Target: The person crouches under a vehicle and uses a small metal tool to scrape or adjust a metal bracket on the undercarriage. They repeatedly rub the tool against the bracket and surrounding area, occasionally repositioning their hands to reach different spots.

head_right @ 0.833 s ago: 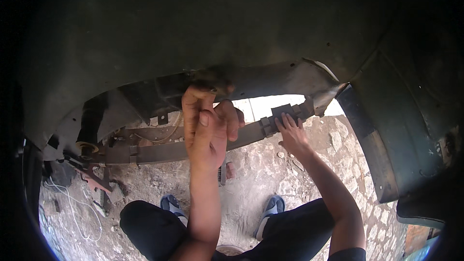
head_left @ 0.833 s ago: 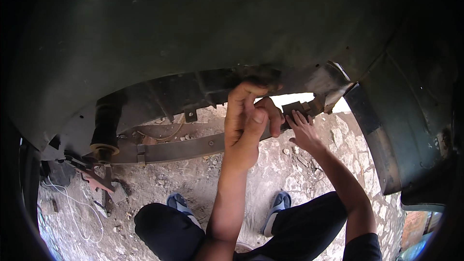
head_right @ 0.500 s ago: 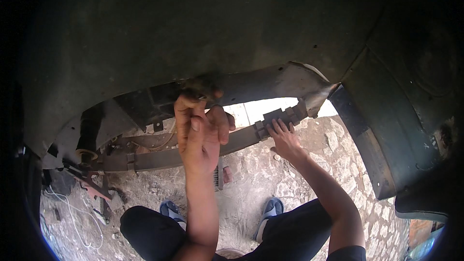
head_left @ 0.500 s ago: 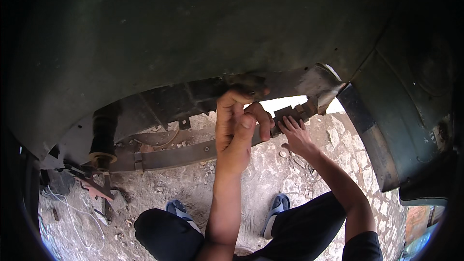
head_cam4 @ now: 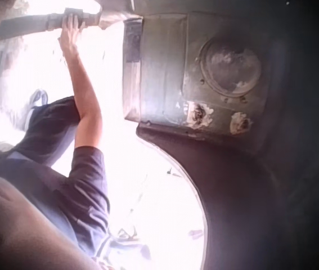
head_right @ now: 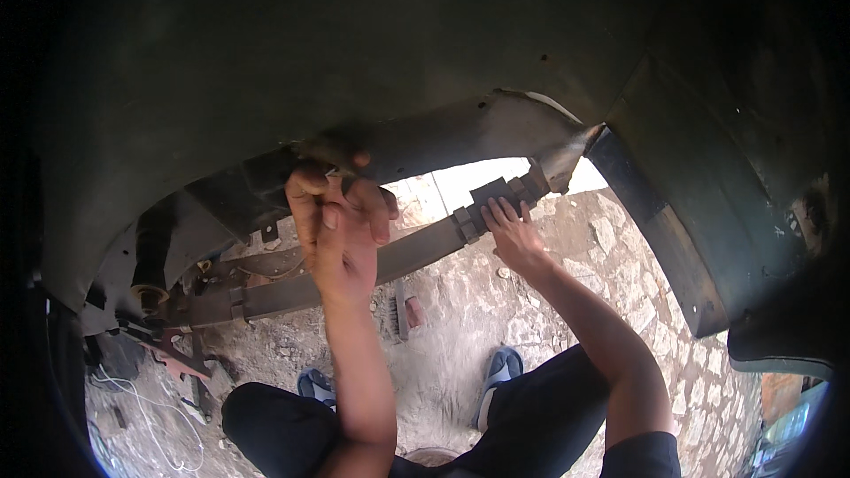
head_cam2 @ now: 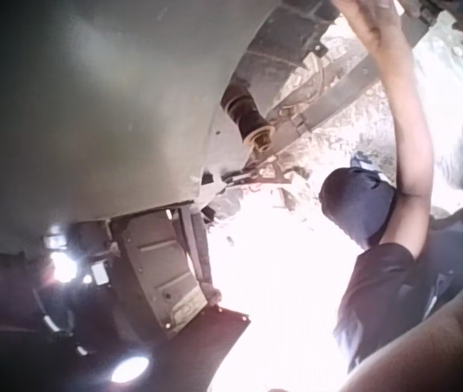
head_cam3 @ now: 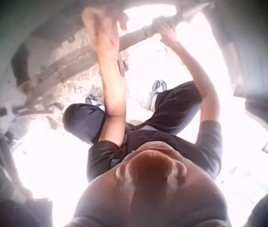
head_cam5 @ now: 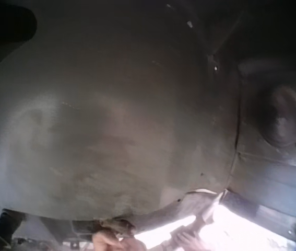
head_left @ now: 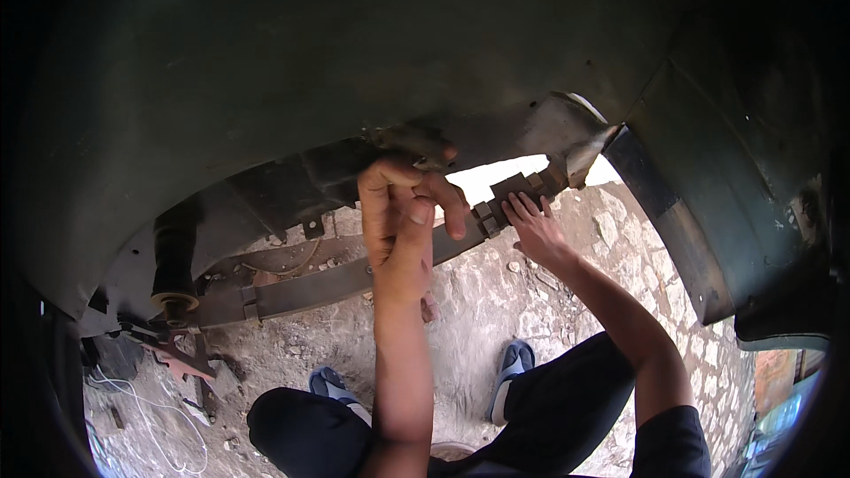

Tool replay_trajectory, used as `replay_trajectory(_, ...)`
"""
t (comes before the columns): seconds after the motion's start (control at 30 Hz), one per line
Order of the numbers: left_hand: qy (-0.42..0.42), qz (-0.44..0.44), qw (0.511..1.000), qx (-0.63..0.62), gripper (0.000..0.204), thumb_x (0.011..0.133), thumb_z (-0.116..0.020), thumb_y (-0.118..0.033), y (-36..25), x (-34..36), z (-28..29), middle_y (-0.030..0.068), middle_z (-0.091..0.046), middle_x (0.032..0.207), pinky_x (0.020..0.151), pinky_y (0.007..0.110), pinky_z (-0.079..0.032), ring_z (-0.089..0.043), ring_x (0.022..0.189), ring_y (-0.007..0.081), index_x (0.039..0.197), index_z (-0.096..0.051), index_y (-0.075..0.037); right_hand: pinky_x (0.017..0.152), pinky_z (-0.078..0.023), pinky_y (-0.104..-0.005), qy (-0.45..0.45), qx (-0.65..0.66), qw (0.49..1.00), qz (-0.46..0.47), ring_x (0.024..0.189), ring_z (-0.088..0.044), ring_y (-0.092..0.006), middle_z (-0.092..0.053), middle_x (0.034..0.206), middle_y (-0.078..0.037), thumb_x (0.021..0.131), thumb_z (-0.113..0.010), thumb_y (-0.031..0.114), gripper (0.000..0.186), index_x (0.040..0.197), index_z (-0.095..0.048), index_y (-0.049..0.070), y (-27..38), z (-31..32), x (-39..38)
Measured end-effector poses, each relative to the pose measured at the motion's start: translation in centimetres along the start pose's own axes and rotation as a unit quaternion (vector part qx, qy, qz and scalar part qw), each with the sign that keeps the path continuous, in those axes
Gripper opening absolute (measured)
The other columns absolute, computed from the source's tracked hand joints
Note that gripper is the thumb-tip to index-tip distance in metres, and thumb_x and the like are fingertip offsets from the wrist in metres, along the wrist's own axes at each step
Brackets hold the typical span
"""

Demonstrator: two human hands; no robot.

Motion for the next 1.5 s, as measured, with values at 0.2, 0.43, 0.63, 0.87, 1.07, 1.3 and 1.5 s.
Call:
replay_trajectory(0.2, -0.001, -0.005, 0.999, 0.041, 0.037, 0.096, -0.053, -0.023, -0.4, 0.0, 0.4, 0.0188, -0.05, 0.126, 0.062, 0.029, -0.046, -0.051, 0.059, 0.0114, 0.127, -0.039, -0.008, 0.114, -0.018, -0.0549, -0.005, 0.009, 1.0, 0.018, 0.142, -0.025, -0.0266, -0.026, 0.154, -0.011, 0.077, -0.076, 0.024, 0.087, 0.147, -0.028, 0.009, 0.0, 0.3, 0.5)
replay_trajectory(0.43, 0.01, 0.012, 0.998, 0.055, 0.034, 0.098, -0.049, -0.024, -0.6, 0.1, 0.3, 0.0189, -0.047, 0.128, 0.066, 0.029, -0.047, -0.05, 0.058, 0.0114, 0.127, -0.039, -0.009, 0.114, -0.021, -0.0554, 0.029, -0.004, 0.999, 0.013, 0.142, -0.025, -0.0275, -0.026, 0.155, -0.011, 0.077, -0.076, 0.033, 0.086, 0.147, -0.031, 0.012, -0.2, 0.1, 1.0)
replay_trajectory(0.63, 0.086, 0.01, 0.996, 0.038, 0.037, 0.103, -0.038, -0.035, -0.5, 0.3, 1.0, 0.0126, -0.043, 0.133, 0.069, 0.03, -0.042, -0.045, 0.064, 0.0116, 0.133, -0.038, -0.014, 0.114, -0.02, -0.0547, 0.061, 0.022, 0.998, 0.0, 0.142, -0.025, -0.0262, -0.025, 0.155, -0.01, 0.078, -0.075, 0.03, 0.086, 0.148, -0.029, 0.013, 1.3, 0.8, 1.0)
replay_trajectory(0.87, 0.058, 0.015, 0.997, 0.042, 0.041, 0.101, -0.04, -0.041, -0.7, 0.3, 0.7, 0.0142, -0.043, 0.134, 0.068, 0.03, -0.044, -0.047, 0.062, 0.0128, 0.132, -0.037, -0.014, 0.114, -0.019, -0.0554, 0.062, 0.027, 0.998, -0.006, 0.143, -0.025, -0.0261, -0.027, 0.154, -0.01, 0.078, -0.076, 0.029, 0.081, 0.146, -0.034, 0.017, 1.4, 0.9, 0.9)
replay_trajectory(1.07, 0.03, 0.019, 0.998, 0.054, 0.041, 0.1, -0.043, -0.04, -0.5, -0.2, 0.5, 0.0169, -0.045, 0.132, 0.066, 0.029, -0.044, -0.048, 0.061, 0.0127, 0.131, -0.037, -0.013, 0.114, -0.02, -0.0556, 0.024, 0.011, 0.999, -0.025, 0.142, -0.027, -0.0271, -0.029, 0.153, -0.01, 0.079, -0.074, 0.029, 0.075, 0.144, -0.038, 0.017, 0.1, 0.5, 0.8)
replay_trajectory(1.3, 0.079, 0.015, 0.996, 0.038, 0.04, 0.102, -0.039, -0.038, -0.6, 0.2, 0.9, 0.0124, -0.042, 0.135, 0.069, 0.03, -0.042, -0.046, 0.065, 0.0118, 0.136, -0.037, -0.017, 0.114, -0.019, -0.0555, 0.016, 0.008, 1.0, -0.014, 0.142, -0.026, -0.028, -0.03, 0.153, -0.011, 0.079, -0.074, 0.031, 0.075, 0.144, -0.039, 0.018, -0.6, 0.1, 1.0)
replay_trajectory(1.5, 0.016, 0.021, 0.999, 0.046, 0.041, 0.099, -0.047, -0.04, -0.7, 0.1, 0.3, 0.0197, -0.045, 0.133, 0.065, 0.03, -0.045, -0.049, 0.058, 0.0123, 0.127, -0.036, -0.012, 0.115, -0.018, -0.0552, 0.057, 0.036, 0.998, 0.019, 0.143, -0.024, -0.0294, -0.027, 0.154, -0.013, 0.08, -0.074, 0.029, 0.075, 0.145, -0.037, 0.018, 0.3, 1.0, 0.9)
Point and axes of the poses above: each hand's wrist, its own x-axis towards the middle knuckle, its own z-axis out of the back of the hand, y = z × x, the point moved 2 cm from there along x, towards the middle knuckle
